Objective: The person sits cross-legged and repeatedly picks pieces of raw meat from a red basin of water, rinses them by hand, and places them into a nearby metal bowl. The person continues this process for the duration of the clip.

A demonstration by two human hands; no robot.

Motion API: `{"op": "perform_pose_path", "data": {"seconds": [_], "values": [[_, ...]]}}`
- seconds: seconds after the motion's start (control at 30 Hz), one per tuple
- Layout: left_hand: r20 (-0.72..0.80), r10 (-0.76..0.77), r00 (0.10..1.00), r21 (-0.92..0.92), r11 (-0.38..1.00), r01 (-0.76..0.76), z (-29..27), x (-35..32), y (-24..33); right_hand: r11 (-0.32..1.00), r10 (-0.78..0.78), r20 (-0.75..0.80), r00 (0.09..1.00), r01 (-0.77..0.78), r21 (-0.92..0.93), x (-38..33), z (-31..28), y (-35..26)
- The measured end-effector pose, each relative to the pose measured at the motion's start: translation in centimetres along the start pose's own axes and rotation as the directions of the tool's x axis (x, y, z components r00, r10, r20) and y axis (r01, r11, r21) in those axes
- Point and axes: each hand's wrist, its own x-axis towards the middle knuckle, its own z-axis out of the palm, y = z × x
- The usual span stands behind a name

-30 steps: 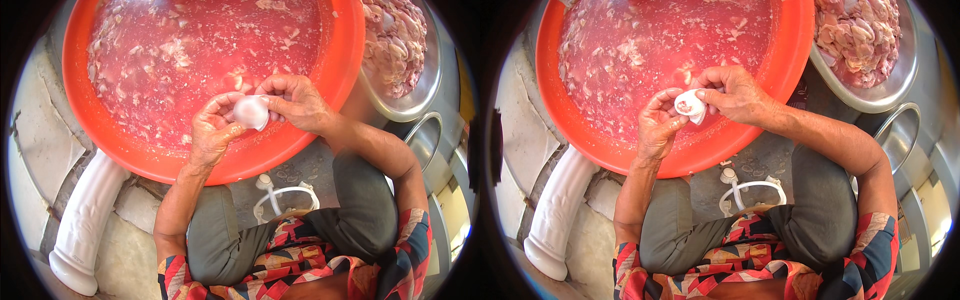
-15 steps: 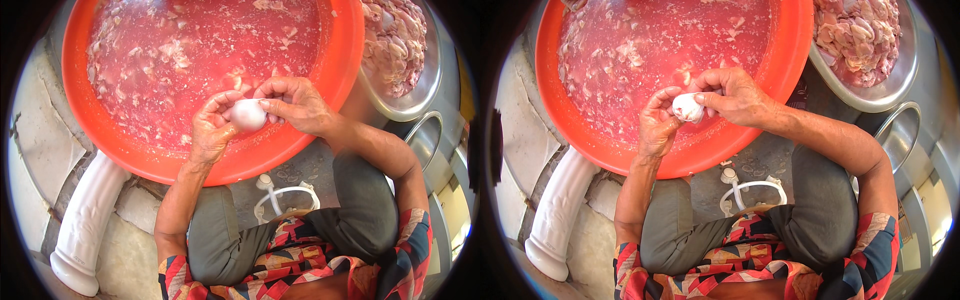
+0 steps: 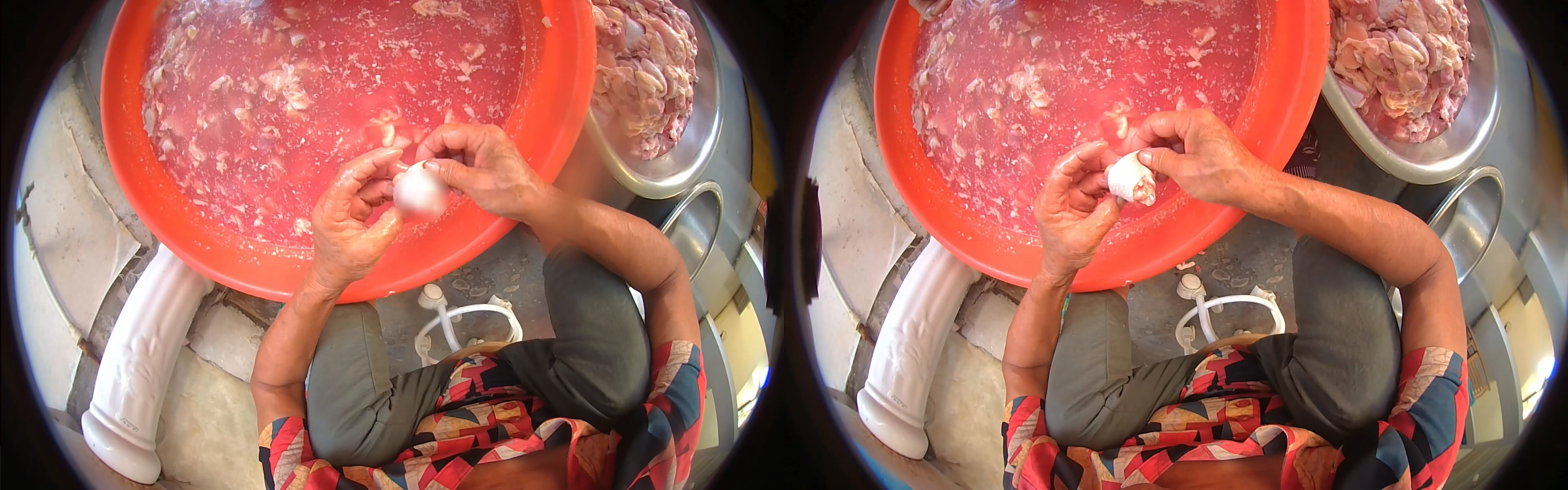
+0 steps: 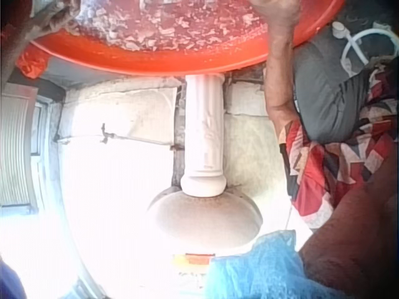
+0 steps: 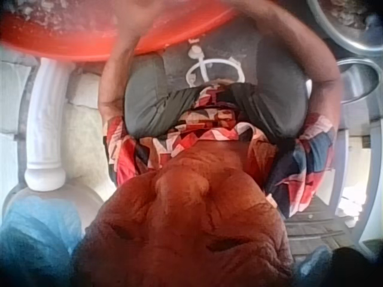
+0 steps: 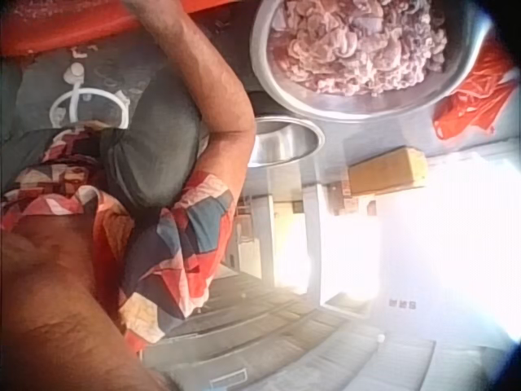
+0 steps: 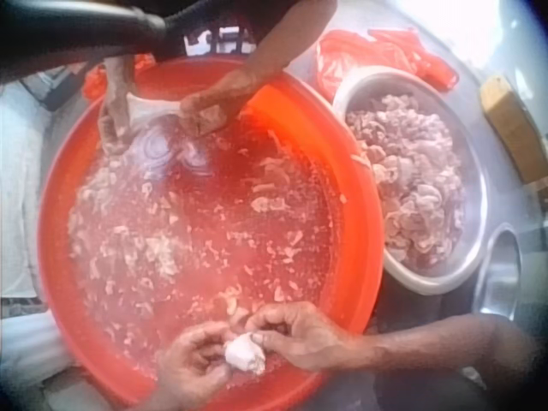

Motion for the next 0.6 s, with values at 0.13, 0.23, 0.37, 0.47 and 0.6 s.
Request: {"op": "perform_pose_path", "data": {"seconds": [0.13,0.23,0.37,0.47,0.6], "values": [[0.016,0.005,1.0,-0.027,1.0,-0.004,0.2,-0.1,0.2,1.0,0.018,0.009,1.0,-0.018,-0.015,0.1,-0.1,0.0],[0.018,-0.047,0.999,-0.073,0.996,0.048,0.3,-0.4,0.1,0.999,0.017,0.008,1.0,-0.017,-0.047,0.2,-0.2,0.1],[-0.022,-0.053,0.998,-0.072,0.996,0.051,1.1,-0.9,-0.1,0.994,0.104,0.035,0.994,-0.103,-0.033,0.3,-0.2,0.4],[-0.055,-0.007,0.998,0.057,0.998,0.01,1.4,-0.9,0.2,0.956,0.203,0.096,0.974,-0.218,0.195,0.1,-0.5,0.5],[-0.136,0.088,0.987,0.233,0.971,-0.055,-0.8,0.1,0.1,0.908,0.167,0.094,0.981,-0.19,0.374,-0.5,-1.2,-1.4]]}}
